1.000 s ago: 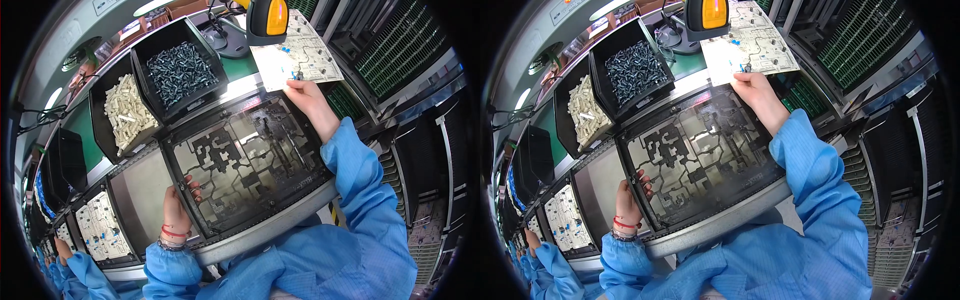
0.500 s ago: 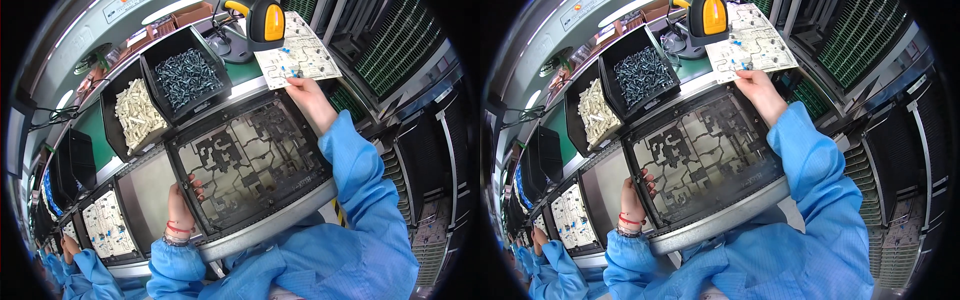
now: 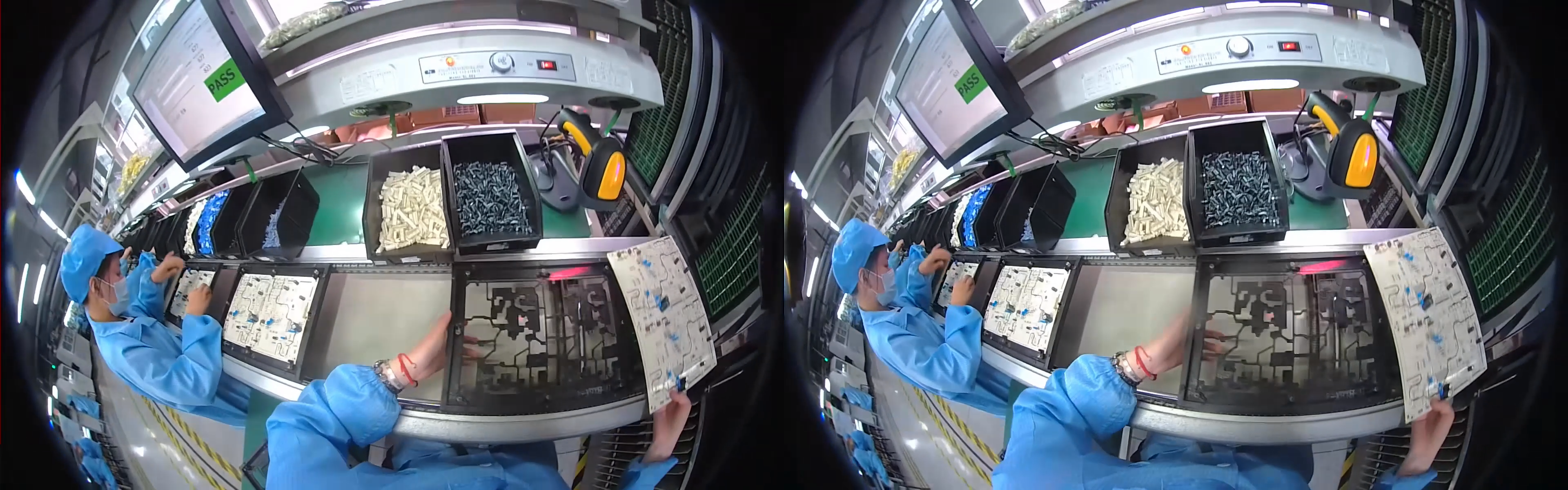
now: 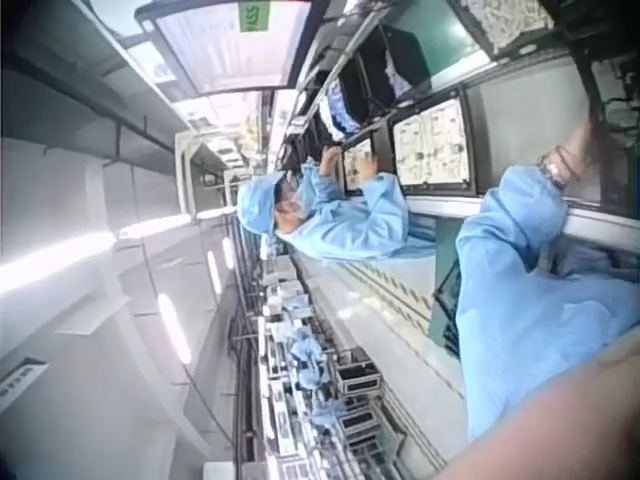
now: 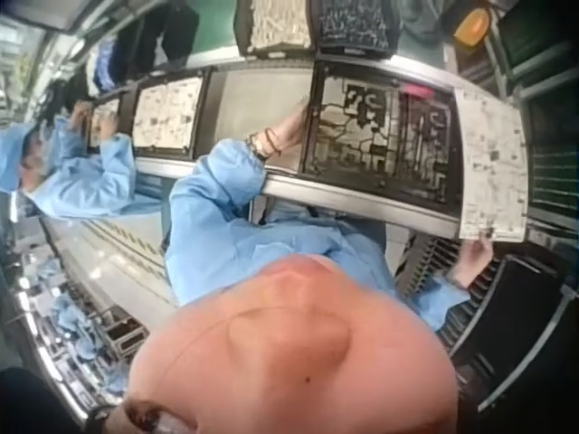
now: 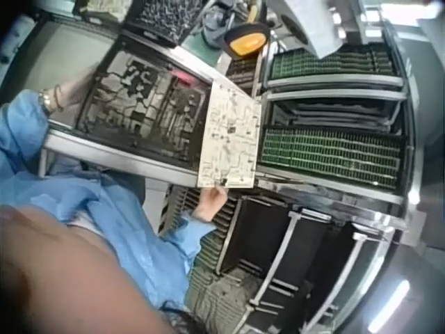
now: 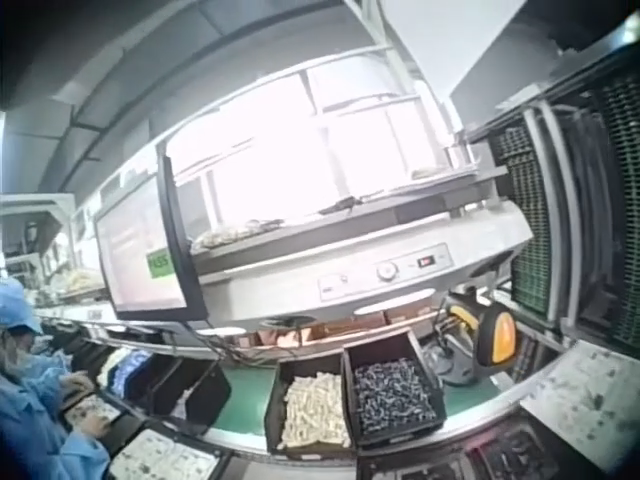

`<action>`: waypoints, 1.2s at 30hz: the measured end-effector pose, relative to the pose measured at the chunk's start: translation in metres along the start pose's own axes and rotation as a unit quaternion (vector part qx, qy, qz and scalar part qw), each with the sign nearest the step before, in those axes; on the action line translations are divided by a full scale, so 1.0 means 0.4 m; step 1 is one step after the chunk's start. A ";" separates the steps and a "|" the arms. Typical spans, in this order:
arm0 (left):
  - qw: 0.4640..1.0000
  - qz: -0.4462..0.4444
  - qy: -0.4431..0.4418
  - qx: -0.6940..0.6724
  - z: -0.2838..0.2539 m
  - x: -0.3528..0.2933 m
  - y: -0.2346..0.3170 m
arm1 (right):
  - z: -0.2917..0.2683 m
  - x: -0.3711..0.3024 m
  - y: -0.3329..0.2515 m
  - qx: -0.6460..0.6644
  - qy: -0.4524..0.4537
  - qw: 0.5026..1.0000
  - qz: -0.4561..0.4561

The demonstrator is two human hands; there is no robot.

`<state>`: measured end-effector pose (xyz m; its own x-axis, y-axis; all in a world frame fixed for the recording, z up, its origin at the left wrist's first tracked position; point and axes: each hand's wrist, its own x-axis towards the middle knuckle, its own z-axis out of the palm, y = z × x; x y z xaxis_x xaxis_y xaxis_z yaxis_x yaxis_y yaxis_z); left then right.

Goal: The person assembles circuit boards on a conveyor line by placing boards onto fixture trays, scanning them under a barcode scanner, and inserting electronic components from bins into the boards before pushing them down the line.

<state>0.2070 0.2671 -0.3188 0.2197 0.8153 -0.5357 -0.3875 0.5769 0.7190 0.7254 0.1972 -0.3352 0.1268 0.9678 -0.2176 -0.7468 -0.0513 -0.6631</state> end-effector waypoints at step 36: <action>0.988 0.115 0.020 0.105 -0.049 -0.043 0.062 | 0.413 0.106 0.101 -0.278 0.029 0.960 0.014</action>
<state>0.1760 0.2665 -0.3006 0.1098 0.9259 -0.3615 -0.2288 0.3775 0.8973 0.5928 0.2767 -0.2528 0.1602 0.9495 -0.2696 -0.2887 -0.2161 -0.9327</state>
